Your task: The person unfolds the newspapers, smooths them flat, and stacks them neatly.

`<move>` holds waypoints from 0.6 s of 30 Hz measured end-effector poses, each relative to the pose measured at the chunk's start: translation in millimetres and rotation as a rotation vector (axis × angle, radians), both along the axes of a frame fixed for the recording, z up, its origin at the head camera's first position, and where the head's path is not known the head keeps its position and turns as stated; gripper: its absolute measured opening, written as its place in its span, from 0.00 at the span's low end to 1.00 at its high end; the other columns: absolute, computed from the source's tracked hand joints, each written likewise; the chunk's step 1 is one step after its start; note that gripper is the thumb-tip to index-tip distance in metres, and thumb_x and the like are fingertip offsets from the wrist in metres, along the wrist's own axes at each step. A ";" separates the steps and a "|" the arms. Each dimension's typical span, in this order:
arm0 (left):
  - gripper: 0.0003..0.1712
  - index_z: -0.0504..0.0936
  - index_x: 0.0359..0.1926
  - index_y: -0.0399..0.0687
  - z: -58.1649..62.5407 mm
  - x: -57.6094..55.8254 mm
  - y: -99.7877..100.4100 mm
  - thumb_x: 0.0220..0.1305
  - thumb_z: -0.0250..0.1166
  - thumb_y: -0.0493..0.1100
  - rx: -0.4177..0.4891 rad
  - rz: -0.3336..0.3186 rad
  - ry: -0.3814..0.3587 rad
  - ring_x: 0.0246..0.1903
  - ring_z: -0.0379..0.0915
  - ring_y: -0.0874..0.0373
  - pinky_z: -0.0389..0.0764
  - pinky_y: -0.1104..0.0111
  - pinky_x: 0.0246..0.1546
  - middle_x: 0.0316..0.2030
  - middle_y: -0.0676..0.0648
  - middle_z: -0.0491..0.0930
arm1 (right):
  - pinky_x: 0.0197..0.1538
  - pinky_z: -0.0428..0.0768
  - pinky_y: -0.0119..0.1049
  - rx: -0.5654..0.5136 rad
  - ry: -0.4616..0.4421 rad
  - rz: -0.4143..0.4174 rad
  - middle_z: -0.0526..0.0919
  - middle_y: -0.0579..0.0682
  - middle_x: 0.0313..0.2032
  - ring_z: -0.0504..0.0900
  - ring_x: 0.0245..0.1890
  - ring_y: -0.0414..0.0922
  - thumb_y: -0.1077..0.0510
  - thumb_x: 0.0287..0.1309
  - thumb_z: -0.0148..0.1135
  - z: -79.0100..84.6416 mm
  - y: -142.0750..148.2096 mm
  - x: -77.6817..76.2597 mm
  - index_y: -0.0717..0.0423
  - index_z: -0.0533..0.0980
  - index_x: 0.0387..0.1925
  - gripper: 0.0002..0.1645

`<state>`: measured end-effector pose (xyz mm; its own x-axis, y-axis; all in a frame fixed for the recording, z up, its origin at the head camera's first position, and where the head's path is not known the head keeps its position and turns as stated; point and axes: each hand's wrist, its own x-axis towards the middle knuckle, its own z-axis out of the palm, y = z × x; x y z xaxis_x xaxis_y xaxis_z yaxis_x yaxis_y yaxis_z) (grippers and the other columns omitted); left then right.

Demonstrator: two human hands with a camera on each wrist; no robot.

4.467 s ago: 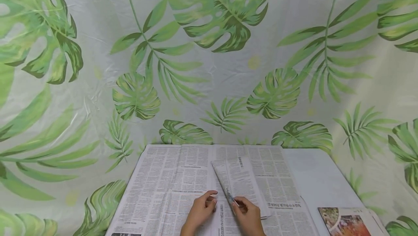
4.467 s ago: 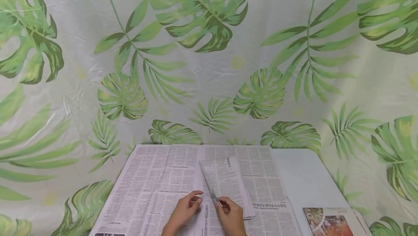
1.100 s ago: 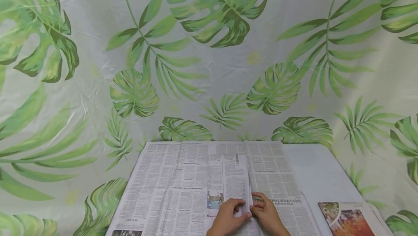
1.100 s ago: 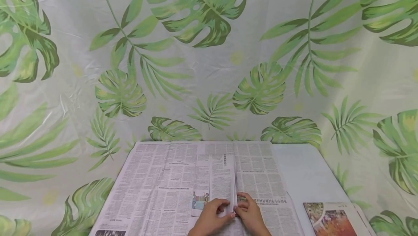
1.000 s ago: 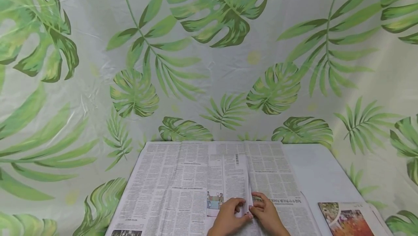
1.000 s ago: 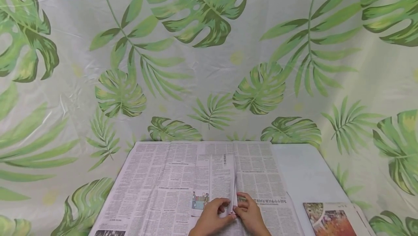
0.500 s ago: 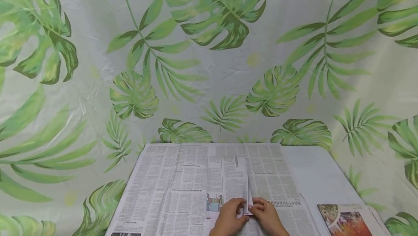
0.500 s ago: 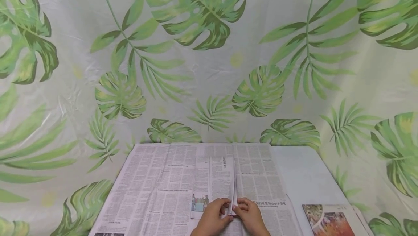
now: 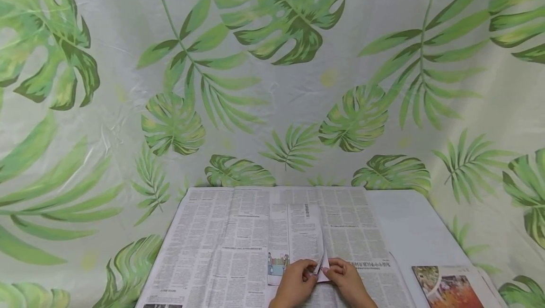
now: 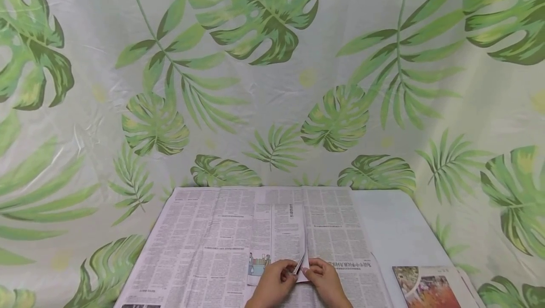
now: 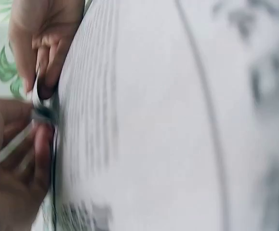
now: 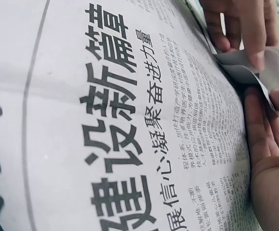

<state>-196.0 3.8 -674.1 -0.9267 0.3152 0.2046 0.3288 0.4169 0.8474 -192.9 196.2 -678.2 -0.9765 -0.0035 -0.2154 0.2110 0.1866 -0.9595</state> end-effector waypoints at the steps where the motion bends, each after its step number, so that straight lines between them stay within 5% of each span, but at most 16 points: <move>1: 0.12 0.87 0.47 0.48 -0.1 0.0 1.9 0.61 0.71 0.38 0.006 0.023 0.003 0.26 0.71 0.78 0.76 0.79 0.28 0.34 0.59 0.85 | 0.36 0.81 0.29 -0.009 0.001 0.001 0.90 0.56 0.36 0.84 0.32 0.37 0.60 0.64 0.68 -0.8 -0.3 -0.3 0.76 0.75 0.57 0.27; 8: 0.06 0.88 0.40 0.47 4.8 -1.1 10.3 0.62 0.72 0.38 0.040 0.166 -0.056 0.22 0.71 0.76 0.75 0.78 0.25 0.27 0.62 0.83 | 0.36 0.81 0.28 0.031 0.029 -0.029 0.90 0.60 0.39 0.88 0.35 0.42 0.62 0.62 0.70 2.5 -7.4 1.1 0.75 0.74 0.59 0.28; 12: 0.07 0.88 0.43 0.44 8.7 -2.7 7.8 0.63 0.71 0.37 0.039 0.183 -0.118 0.22 0.70 0.74 0.73 0.77 0.24 0.24 0.62 0.79 | 0.35 0.82 0.29 0.053 0.044 -0.054 0.89 0.61 0.41 0.90 0.38 0.46 0.64 0.59 0.72 5.4 -9.4 1.4 0.72 0.72 0.63 0.32; 18: 0.12 0.86 0.48 0.46 8.2 -3.3 -0.8 0.63 0.72 0.38 0.044 0.172 -0.081 0.21 0.68 0.74 0.72 0.77 0.24 0.25 0.59 0.80 | 0.34 0.84 0.32 0.047 0.071 -0.072 0.87 0.65 0.48 0.91 0.38 0.50 0.68 0.55 0.74 5.0 -8.5 3.4 0.60 0.67 0.69 0.41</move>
<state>-199.4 2.9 -666.0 -0.9801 0.1435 0.1368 0.1858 0.4233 0.8867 -189.5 187.7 -673.2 -0.9866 0.0759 -0.1442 0.1576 0.2184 -0.9630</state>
